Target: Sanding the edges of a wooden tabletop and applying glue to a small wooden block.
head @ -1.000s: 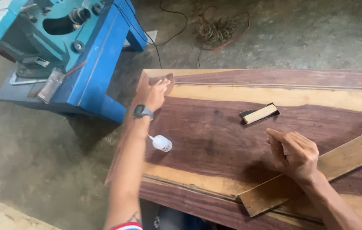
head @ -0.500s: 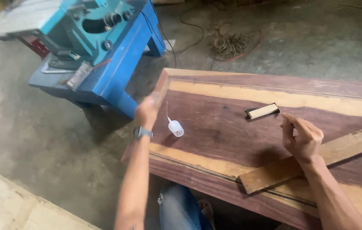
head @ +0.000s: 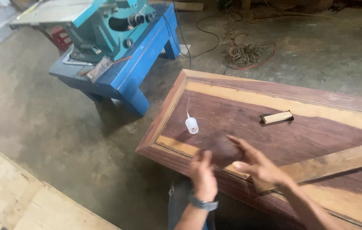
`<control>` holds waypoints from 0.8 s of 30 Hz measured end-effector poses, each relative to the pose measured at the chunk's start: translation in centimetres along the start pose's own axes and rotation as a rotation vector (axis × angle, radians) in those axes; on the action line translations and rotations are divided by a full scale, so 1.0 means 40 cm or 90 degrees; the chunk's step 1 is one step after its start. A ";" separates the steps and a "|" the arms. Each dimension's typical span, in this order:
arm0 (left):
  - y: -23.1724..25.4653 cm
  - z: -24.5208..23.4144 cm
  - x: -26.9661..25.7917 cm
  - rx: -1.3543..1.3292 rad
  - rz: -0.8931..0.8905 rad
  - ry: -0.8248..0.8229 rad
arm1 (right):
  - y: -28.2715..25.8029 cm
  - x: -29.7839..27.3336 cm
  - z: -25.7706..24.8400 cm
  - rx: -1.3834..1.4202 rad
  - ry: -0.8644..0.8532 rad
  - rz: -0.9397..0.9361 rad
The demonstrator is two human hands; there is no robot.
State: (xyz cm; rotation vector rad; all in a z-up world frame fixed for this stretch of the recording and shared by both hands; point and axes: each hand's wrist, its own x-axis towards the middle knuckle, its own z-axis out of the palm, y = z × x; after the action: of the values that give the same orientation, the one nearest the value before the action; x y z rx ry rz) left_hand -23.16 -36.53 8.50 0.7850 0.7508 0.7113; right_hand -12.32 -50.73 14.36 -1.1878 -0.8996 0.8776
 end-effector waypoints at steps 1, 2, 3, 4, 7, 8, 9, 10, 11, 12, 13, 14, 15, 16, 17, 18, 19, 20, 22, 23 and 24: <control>0.021 0.026 -0.014 -0.006 -0.004 0.003 | 0.011 0.010 0.020 -0.004 -0.002 0.006; 0.041 0.054 -0.026 0.027 -0.044 -0.052 | 0.022 0.020 0.036 0.010 0.185 0.021; 0.061 0.082 -0.035 0.060 -0.084 -0.107 | 0.034 0.032 0.051 0.023 0.373 0.035; 0.065 0.059 -0.017 0.054 -0.088 -0.105 | 0.048 0.037 0.015 0.018 0.372 0.039; 0.085 -0.019 0.088 0.176 0.029 -0.121 | 0.041 0.058 -0.090 -0.180 0.525 -0.095; 0.100 -0.055 0.156 0.198 0.160 -0.024 | 0.006 0.069 -0.114 -0.404 0.564 -0.051; 0.114 -0.090 0.225 0.217 0.290 0.076 | -0.028 0.080 -0.139 -0.629 0.592 -0.001; 0.160 -0.087 0.307 0.216 0.285 0.074 | 0.010 0.107 -0.179 -0.633 0.594 0.002; 0.205 -0.084 0.391 0.244 0.331 0.092 | 0.049 0.134 -0.218 -0.792 0.524 -0.055; 0.255 -0.083 0.476 0.272 0.379 0.111 | 0.087 0.167 -0.256 -0.945 0.442 -0.116; 0.244 -0.078 0.601 0.271 0.378 0.111 | 0.100 0.212 -0.264 -0.947 0.442 -0.116; 0.228 -0.072 0.727 0.463 0.343 0.133 | 0.115 0.254 -0.272 -1.026 0.382 -0.022; 0.210 -0.063 0.853 0.655 0.302 0.154 | 0.130 0.295 -0.283 -1.099 0.319 0.075; 0.182 -0.047 0.912 0.656 0.301 0.148 | 0.160 0.329 -0.301 -1.101 0.324 0.081; 0.153 -0.031 0.973 0.821 0.241 0.110 | 0.190 0.364 -0.320 -1.136 0.318 0.109; 0.120 -0.017 1.033 0.983 0.175 0.071 | 0.222 0.399 -0.342 -1.173 0.308 0.136; 0.131 0.005 1.011 0.983 0.173 0.064 | 0.245 0.429 -0.365 -1.175 0.310 0.143; 0.140 0.022 0.987 0.991 0.150 0.056 | 0.272 0.456 -0.386 -1.143 0.316 0.167; 0.160 0.046 0.969 0.999 0.122 0.040 | 0.297 0.504 -0.424 -1.112 0.324 0.200; 0.172 0.050 0.973 1.019 0.138 0.042 | 0.295 0.525 -0.439 -1.146 0.299 0.187; 0.182 0.046 0.971 1.039 0.151 0.046 | 0.296 0.542 -0.448 -1.179 0.269 0.174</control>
State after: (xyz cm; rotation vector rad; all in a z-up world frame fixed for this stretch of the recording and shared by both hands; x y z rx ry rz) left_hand -2.85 -3.03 3.08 2.3476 1.2790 0.1831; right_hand 11.51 -35.74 2.58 -2.9446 -1.1234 -0.3483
